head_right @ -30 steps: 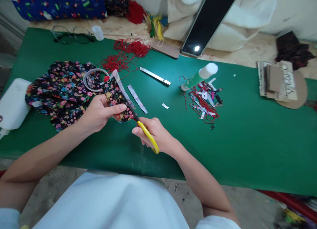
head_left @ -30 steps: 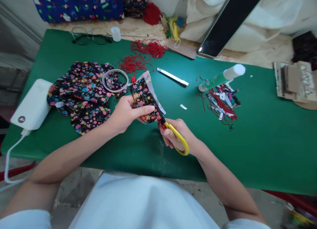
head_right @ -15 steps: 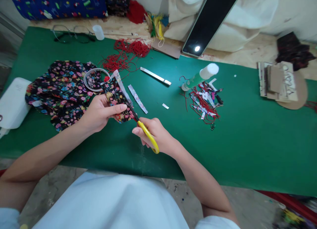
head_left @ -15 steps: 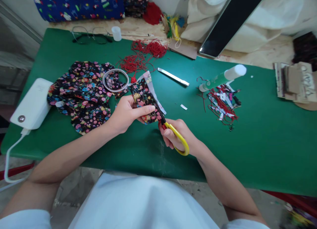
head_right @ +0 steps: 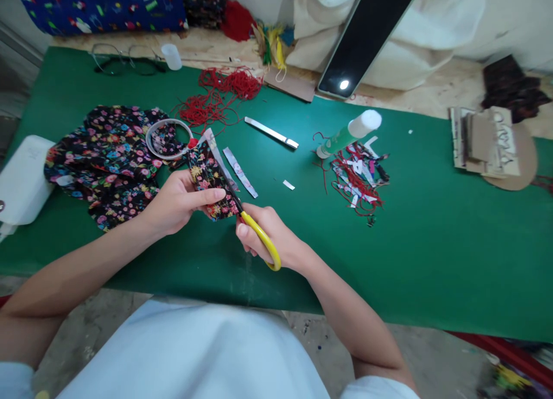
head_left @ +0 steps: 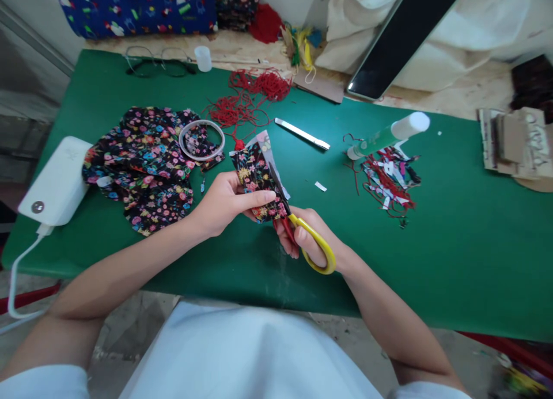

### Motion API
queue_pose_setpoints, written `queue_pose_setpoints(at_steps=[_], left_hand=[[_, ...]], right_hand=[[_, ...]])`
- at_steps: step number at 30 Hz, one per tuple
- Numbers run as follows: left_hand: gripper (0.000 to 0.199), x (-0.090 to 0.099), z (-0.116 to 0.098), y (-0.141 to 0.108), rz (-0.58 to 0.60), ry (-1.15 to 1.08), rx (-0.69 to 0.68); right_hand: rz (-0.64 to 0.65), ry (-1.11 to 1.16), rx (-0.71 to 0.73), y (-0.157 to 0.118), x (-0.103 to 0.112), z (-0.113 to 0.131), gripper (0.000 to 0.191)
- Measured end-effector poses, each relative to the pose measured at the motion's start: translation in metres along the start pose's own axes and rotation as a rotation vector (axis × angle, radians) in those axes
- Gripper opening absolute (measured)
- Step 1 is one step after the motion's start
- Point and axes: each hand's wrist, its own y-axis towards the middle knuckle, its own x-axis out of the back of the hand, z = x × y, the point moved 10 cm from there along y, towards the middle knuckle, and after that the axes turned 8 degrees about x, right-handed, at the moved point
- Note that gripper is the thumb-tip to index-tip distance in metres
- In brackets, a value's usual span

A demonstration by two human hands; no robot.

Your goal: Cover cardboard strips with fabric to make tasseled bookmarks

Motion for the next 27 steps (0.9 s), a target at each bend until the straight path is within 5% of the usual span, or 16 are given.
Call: queue_pose_setpoints(at_steps=[27], left_hand=[[0.032, -0.0012, 0.005, -0.0008, -0.012, -0.021, 0.057]], right_hand=[[0.001, -0.115, 0.009, -0.0003, -0.0038, 0.0036, 0.063]])
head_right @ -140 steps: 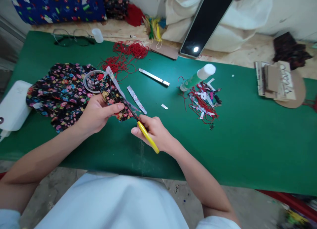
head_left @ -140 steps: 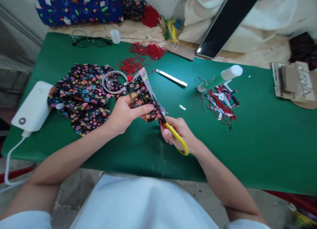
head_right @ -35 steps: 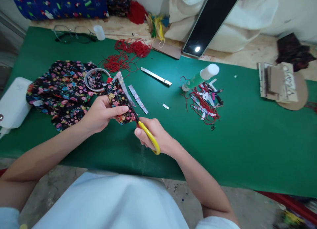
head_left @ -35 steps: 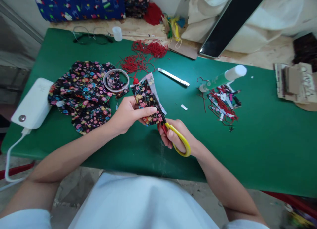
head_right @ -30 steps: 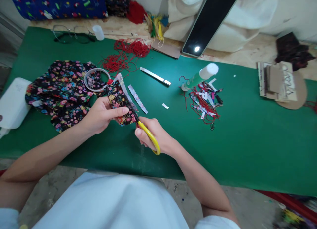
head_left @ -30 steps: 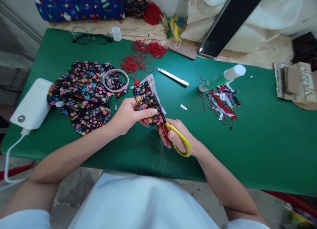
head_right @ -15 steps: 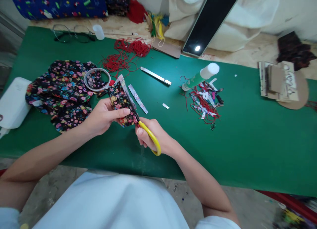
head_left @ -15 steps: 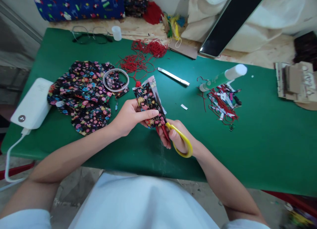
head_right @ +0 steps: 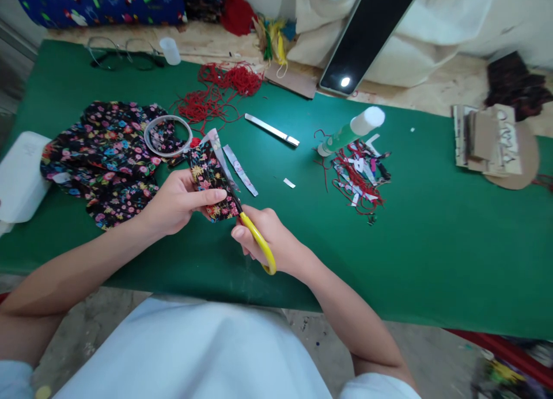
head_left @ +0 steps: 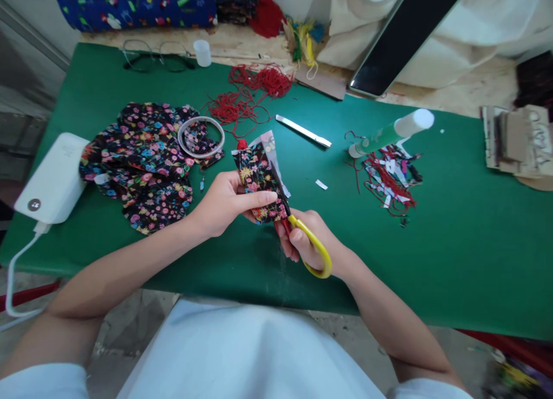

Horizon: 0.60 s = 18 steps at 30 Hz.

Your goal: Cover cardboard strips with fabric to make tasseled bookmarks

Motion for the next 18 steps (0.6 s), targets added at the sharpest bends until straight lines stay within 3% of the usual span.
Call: queue_pose_setpoints(at_steps=[18], left_hand=[[0.034, -0.0033, 0.0011, -0.0026, 0.02, 0.001, 0.025]], right_hand=[[-0.002, 0.048, -0.033, -0.0022, -0.0043, -0.0014, 0.064]])
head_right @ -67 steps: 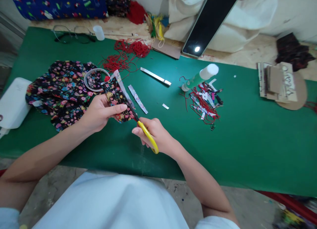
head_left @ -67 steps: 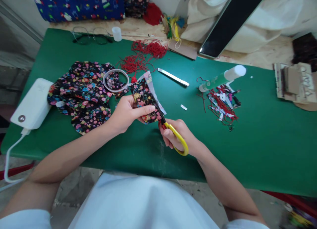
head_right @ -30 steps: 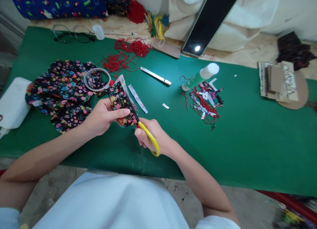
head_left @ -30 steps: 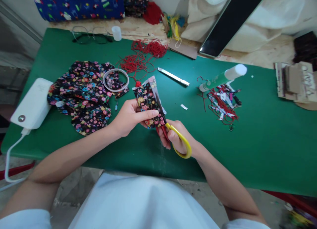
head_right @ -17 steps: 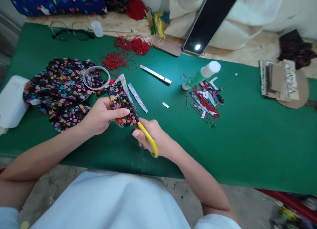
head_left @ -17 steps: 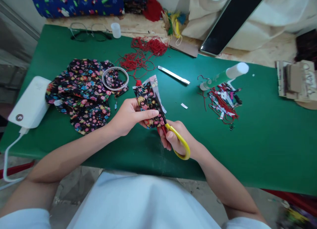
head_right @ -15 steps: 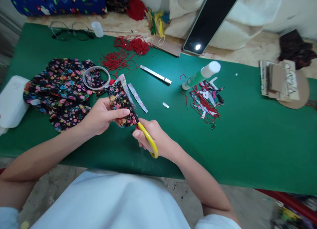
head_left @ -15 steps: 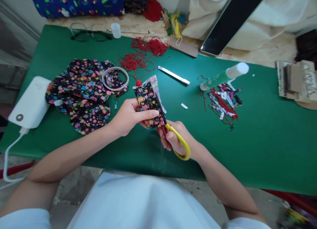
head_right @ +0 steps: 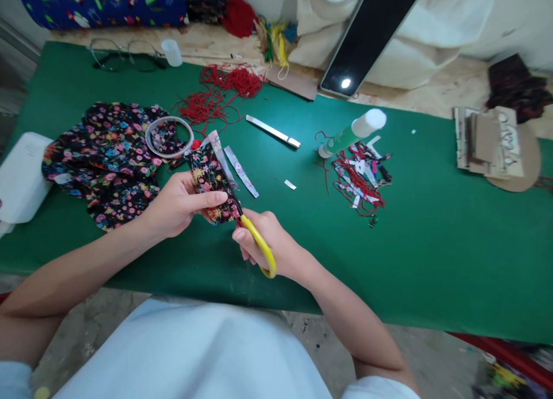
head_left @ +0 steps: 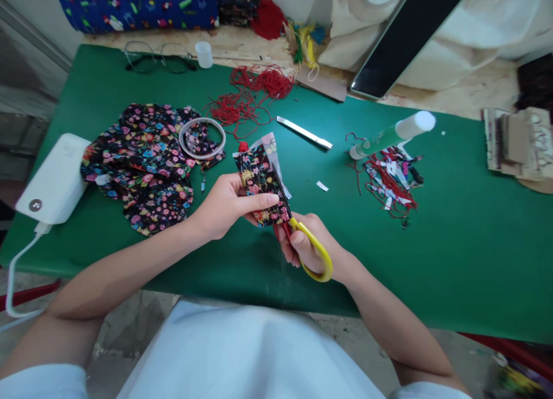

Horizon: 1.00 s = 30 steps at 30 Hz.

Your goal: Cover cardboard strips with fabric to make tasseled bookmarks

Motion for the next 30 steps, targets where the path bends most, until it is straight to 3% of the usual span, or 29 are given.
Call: queue_pose_setpoints(at_steps=[15, 23, 30], left_hand=[[0.034, 0.0, -0.002, -0.001, -0.001, 0.003, -0.009], [0.038, 0.001, -0.014, -0.001, 0.04, 0.024, -0.117], [0.036, 0.026, -0.022, 0.001, -0.115, -0.036, -0.166]], right_hand=[[-0.023, 0.05, -0.004, 0.0, -0.001, -0.002, 0.064], [0.003, 0.1, 0.005, 0.001, 0.008, -0.004, 0.063], [0.156, 0.132, -0.006, -0.001, 0.004, -0.001, 0.066]])
